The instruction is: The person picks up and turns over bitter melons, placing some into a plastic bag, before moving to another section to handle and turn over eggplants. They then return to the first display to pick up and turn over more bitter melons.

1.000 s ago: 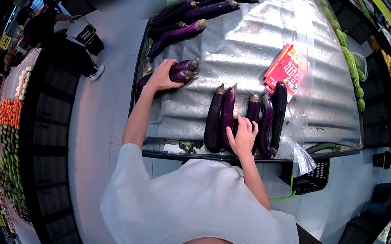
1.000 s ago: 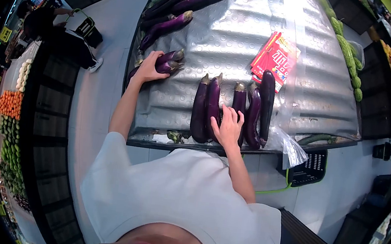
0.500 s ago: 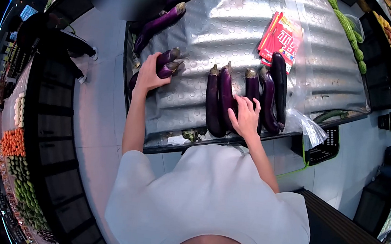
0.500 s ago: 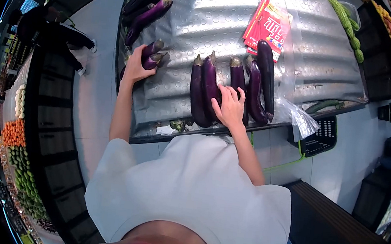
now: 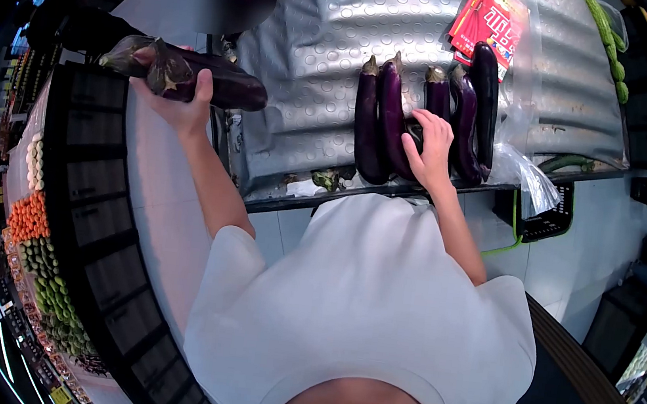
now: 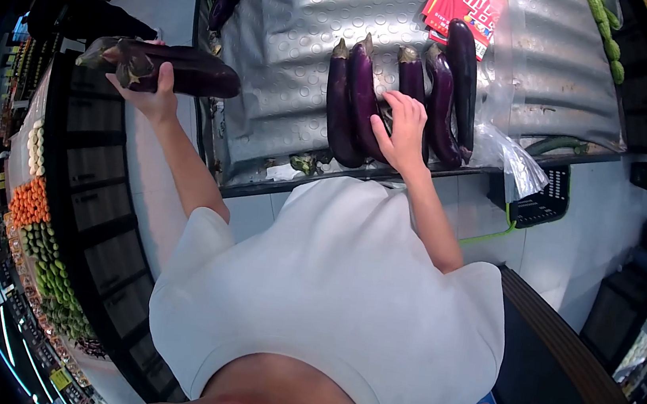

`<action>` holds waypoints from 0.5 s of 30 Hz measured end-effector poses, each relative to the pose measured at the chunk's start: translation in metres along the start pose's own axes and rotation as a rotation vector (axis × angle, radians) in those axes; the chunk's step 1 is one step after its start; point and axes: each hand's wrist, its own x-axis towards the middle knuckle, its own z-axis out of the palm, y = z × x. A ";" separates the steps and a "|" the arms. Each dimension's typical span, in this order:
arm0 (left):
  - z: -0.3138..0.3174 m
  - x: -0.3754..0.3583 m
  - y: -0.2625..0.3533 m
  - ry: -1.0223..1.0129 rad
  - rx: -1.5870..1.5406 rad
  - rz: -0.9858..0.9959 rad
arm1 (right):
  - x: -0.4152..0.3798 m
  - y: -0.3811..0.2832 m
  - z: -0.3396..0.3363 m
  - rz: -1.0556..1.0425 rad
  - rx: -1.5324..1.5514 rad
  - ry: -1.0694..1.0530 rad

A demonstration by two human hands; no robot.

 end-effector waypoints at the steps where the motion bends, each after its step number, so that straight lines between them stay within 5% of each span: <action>1: 0.005 0.000 0.010 0.000 0.004 -0.006 | 0.002 -0.002 -0.004 0.036 0.090 0.014; 3: 0.016 -0.001 0.029 -0.131 -0.356 0.049 | 0.009 -0.015 -0.016 0.068 0.203 0.012; 5: 0.038 -0.013 0.060 -0.124 -0.385 -0.005 | 0.021 -0.037 -0.032 -0.018 0.341 -0.030; 9: 0.080 -0.040 0.090 -0.120 -0.917 -0.364 | 0.038 -0.072 -0.047 -0.016 0.751 -0.344; 12: 0.104 -0.054 0.092 -0.168 -1.020 -0.458 | 0.042 -0.072 -0.052 0.081 0.904 -0.568; 15: 0.119 -0.059 0.089 -0.181 -1.015 -0.556 | 0.036 -0.063 -0.054 0.148 0.911 -0.578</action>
